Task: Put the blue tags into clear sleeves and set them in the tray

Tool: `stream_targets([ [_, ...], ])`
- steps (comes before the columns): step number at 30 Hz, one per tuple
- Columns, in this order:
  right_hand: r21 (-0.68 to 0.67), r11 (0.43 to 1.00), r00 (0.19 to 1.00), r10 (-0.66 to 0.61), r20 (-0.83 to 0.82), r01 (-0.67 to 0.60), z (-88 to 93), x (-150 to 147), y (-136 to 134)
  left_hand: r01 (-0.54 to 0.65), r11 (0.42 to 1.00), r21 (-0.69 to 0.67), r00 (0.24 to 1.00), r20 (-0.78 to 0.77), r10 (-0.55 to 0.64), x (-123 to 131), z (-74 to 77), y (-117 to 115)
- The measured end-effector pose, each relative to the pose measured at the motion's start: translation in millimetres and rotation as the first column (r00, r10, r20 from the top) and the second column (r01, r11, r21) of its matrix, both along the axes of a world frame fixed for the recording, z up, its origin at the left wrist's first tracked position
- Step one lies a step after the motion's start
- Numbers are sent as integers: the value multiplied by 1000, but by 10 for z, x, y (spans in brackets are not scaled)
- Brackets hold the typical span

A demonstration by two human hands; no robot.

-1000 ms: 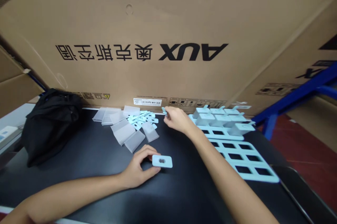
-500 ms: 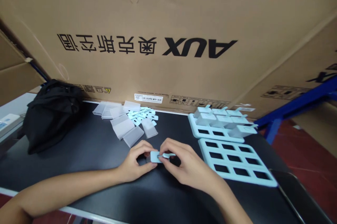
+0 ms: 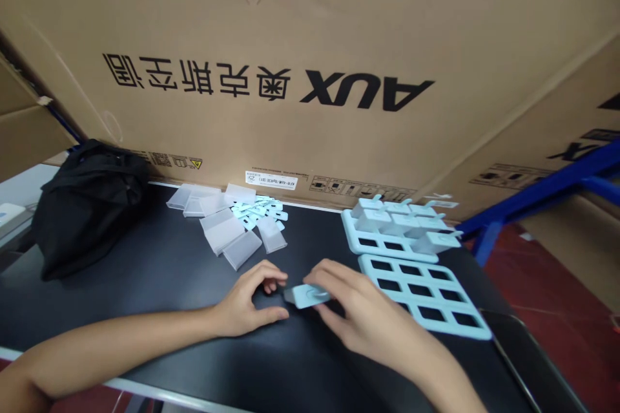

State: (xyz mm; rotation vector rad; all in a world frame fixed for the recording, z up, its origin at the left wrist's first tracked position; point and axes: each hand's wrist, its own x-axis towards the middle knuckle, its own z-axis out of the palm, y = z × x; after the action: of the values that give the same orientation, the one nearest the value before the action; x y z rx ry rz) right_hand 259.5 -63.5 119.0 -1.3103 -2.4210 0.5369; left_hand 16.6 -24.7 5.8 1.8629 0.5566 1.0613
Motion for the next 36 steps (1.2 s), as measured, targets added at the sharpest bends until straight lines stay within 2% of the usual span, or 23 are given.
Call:
stream_targets([
  [3, 74, 980, 977, -193, 96, 186, 54, 546, 59, -1, 997, -74, 999, -52, -3, 2, -18, -6],
  [6, 212, 903, 875, -418, 242, 373, 67, 1229, 188, 10, 995, -103, 996, -86, -19, 3, -6, -9],
  [9, 308, 840, 743, -540, 395, 447, 1, 1756, 333, 40, 995, -87, 993, -103, -49, 4, 21, -11],
  [12, 335, 822, 653, -569, 499, 460, -138, 2001, 455, 53, 996, -75, 991, -120, -62, 5, 42, -16],
  [16, 360, 815, 629, -579, 519, 453, -325, 2058, 567, 53, 997, -63, 990, -129, -61, 8, 47, -22],
  [20, 378, 803, 618, -595, 513, 460, -413, 2075, 625, 60, 997, -50, 988, -136, -67, 9, 48, -19],
  [23, 354, 816, 626, -577, 525, 456, -431, 2100, 650, 68, 996, -49, 987, -142, -75, 8, 48, -14],
  [26, 361, 800, 626, -600, 497, 480, -433, 2090, 655, 73, 996, -47, 986, -148, -79, 7, 42, -12],
  [31, 334, 814, 648, -581, 493, 476, -413, 1940, 616, 81, 995, -58, 984, -154, -89, 9, 35, -10],
  [36, 326, 777, 559, -619, 552, 538, -381, 1768, 618, 96, 993, -67, 982, -158, -106, 10, 44, -7],
])
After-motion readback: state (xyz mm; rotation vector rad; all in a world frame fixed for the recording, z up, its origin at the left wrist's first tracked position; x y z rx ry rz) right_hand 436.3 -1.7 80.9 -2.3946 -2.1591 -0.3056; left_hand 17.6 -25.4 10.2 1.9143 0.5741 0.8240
